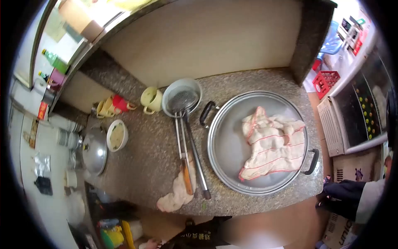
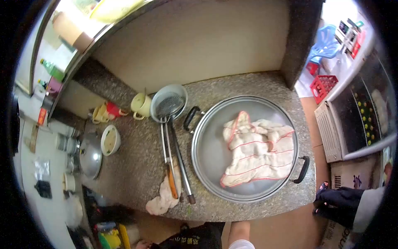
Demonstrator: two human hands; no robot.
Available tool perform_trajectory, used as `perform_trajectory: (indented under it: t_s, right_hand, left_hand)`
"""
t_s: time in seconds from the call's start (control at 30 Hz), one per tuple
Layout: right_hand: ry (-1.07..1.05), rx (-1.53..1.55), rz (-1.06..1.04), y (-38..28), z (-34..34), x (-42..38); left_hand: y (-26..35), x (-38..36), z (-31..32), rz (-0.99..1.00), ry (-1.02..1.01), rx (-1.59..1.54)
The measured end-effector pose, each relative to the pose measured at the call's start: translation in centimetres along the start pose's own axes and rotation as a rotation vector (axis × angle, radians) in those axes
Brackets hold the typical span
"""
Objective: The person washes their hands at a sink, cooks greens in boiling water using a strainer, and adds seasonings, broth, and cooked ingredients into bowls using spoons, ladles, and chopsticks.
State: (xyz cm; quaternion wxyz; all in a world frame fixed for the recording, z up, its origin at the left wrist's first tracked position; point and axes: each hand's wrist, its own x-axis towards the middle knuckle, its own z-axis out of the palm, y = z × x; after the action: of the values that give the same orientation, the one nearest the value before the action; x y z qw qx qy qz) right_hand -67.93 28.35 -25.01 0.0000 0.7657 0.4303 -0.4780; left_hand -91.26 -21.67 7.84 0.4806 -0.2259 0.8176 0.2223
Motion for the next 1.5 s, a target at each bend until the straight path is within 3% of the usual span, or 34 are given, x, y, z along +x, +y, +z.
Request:
perform_trajectory:
  t_s: [0.1, 0.13, 0.23, 0.3, 0.37, 0.43, 0.5, 0.57, 0.63, 0.77, 0.83, 1.03, 1.1, 1.17, 1.23, 1.3, 1.33, 1.4, 1.5]
  right_hand:
    - [-0.097, -0.099, -0.103, 0.1, -1.0, -2.6]
    - [-0.173, -0.167, -0.182, -0.6, -1.4, -4.5]
    - [-0.558, -0.519, -0.480, -3.6, -3.7, -13.2]
    - [-0.897, -0.716, -0.651, -5.8, -6.0, -21.6]
    - [-1.254, -0.527, -0.525, -8.1, -7.1, -28.7]
    - [-1.423, 0.117, -0.115, -10.4, -6.0, -32.9]
    - [-1.286, 0.106, -0.521, -19.3, -7.1, -37.8]
    - [-0.485, 0.005, -1.047, -23.1, -4.2, -38.7]
    - [0.101, -0.124, -1.327, -26.8, -0.5, -37.4]
    - [0.274, -0.349, -1.157, -31.0, 2.8, -38.8]
    - [0.586, -0.342, -1.187, -31.9, 3.7, -38.6]
    - [0.524, -0.297, -1.027, -32.6, 3.7, -37.3]
    - [0.321, -0.204, -0.865, -33.7, 3.1, -37.0]
    - [0.480, -0.083, -1.052, -34.6, 2.2, -37.1]
    - [0.392, -0.030, -1.072, -35.3, 0.0, -37.6]
    - [0.319, 0.079, -1.156, -34.5, -2.1, -35.9]
    - [0.269, 0.164, -1.163, -33.9, -4.0, -36.3]
    - [0.156, 0.200, -1.146, -32.4, -8.7, -35.9]
    - [0.074, 0.217, -1.089, -28.3, -16.7, -35.2]
  left_hand:
    - [1.9, -2.2, -0.4, -0.115, -0.002, 0.098]
    - [1.2, -2.1, -0.7, -0.047, -0.023, 0.061]
    - [1.6, -3.6, -1.2, 0.069, -0.075, 0.155]
    - [2.1, -1.2, -1.8, -0.007, -0.131, 0.005]
    - [2.7, 0.2, -2.1, 0.030, -0.181, -0.049]
    - [4.5, 0.3, -2.7, 0.093, -0.226, -0.076]
    - [6.2, 0.3, -3.5, 0.152, -0.274, -0.097]
    - [7.7, 0.2, -4.4, 0.213, -0.324, -0.117]
    - [9.1, 0.1, -5.5, 0.268, -0.359, -0.141]
    - [11.0, -0.2, -9.1, 0.355, -0.389, -0.185]
    - [11.5, -0.4, -10.7, 0.378, -0.391, -0.205]
    - [12.6, -1.9, -13.4, 0.418, -0.384, -0.244]
    - [13.8, -3.0, -13.4, 0.437, -0.388, -0.252]
    - [15.5, -4.3, -12.8, 0.487, -0.401, -0.251]
    - [16.0, 2.6, -10.5, 0.636, -0.460, -0.207]
    - [21.1, 0.3, -8.8, 0.644, -0.478, 0.021]
    - [24.0, -2.7, -7.5, 0.777, -0.413, 0.138]
    - [29.6, -7.6, -3.9, 0.996, -0.459, 0.116]
    - [37.3, -13.6, 3.0, 1.140, -0.455, 0.165]
